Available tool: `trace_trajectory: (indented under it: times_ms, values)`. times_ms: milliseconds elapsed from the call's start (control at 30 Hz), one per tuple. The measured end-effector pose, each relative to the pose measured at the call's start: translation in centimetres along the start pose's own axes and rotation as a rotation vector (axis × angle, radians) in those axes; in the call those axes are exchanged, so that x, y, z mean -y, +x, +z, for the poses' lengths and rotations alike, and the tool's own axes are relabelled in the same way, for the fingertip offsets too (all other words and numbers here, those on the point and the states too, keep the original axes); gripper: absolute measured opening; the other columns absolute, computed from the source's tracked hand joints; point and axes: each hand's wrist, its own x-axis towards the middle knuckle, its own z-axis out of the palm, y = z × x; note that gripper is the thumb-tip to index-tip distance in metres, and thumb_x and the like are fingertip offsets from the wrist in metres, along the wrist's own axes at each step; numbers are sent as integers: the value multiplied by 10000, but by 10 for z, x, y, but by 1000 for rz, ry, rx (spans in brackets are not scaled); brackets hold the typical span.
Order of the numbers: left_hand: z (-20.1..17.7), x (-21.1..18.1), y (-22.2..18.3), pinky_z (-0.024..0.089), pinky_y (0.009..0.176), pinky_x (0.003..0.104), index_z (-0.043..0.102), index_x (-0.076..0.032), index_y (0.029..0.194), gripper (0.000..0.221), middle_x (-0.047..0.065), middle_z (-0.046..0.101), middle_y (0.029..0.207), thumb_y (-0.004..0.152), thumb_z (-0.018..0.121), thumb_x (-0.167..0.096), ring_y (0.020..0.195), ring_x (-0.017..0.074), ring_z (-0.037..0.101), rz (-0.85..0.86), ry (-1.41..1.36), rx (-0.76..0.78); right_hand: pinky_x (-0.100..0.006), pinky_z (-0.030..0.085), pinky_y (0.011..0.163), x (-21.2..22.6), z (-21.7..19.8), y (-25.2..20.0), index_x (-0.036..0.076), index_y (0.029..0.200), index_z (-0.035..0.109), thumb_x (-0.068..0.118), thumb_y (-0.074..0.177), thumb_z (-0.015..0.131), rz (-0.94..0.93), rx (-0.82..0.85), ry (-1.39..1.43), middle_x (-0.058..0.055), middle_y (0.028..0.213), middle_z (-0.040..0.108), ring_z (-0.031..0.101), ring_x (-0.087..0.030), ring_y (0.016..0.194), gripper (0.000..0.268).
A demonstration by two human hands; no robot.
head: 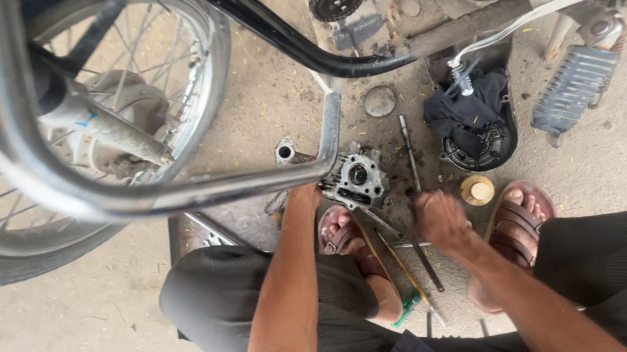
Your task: The person cleans and prepares motorcycle engine components, applies lubricant from a bottle to the cylinder head, and fits a new gasket from its packaging onto the engine block.
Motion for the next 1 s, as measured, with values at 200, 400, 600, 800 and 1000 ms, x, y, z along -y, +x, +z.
trace_trajectory:
  times_ms: [200, 400, 600, 800, 1000]
  values:
    - [2, -1, -11, 467, 697, 385, 658, -53, 1133, 447, 121, 671, 927, 952, 682, -460, 736, 187, 542, 64, 97, -15, -635, 410, 1091, -18, -38, -10, 151, 1227, 645, 129, 843, 705, -125, -198, -697, -251, 1579, 284, 381, -465, 1406, 390]
    - [7, 13, -20, 478, 676, 373, 666, -52, 1122, 449, 119, 683, 900, 958, 677, -469, 705, 181, 551, 168, 269, -66, -508, 547, 880, -14, -42, -29, 70, 1329, 629, 305, 883, 747, -48, -118, -794, -227, 1507, 421, 496, -419, 1285, 518]
    - [4, 16, 9, 490, 656, 361, 674, -50, 1111, 452, 117, 695, 873, 965, 672, -478, 674, 174, 560, 352, 609, -129, -403, 575, 641, -23, -60, -27, 38, 1180, 724, 264, 882, 747, 17, -99, -272, -252, 1208, 659, 603, -375, 1040, 375]
    - [-1, 16, 39, 497, 569, 302, 698, -111, 1086, 476, 74, 721, 873, 852, 719, -525, 637, 130, 550, 441, 724, -161, -375, 530, 673, -19, -110, -51, 106, 1117, 663, 290, 815, 787, 126, 29, 1522, -148, 1055, 711, 621, -273, 842, 374]
    - [6, 1, 16, 547, 618, 231, 766, -146, 1038, 635, -73, 719, 1004, 704, 799, -685, 757, 61, 597, 385, 918, -54, -336, 567, 827, 8, -83, -50, 103, 1201, 670, 207, 725, 853, -25, -147, 2036, -80, 1124, 730, 678, -209, 984, 520]
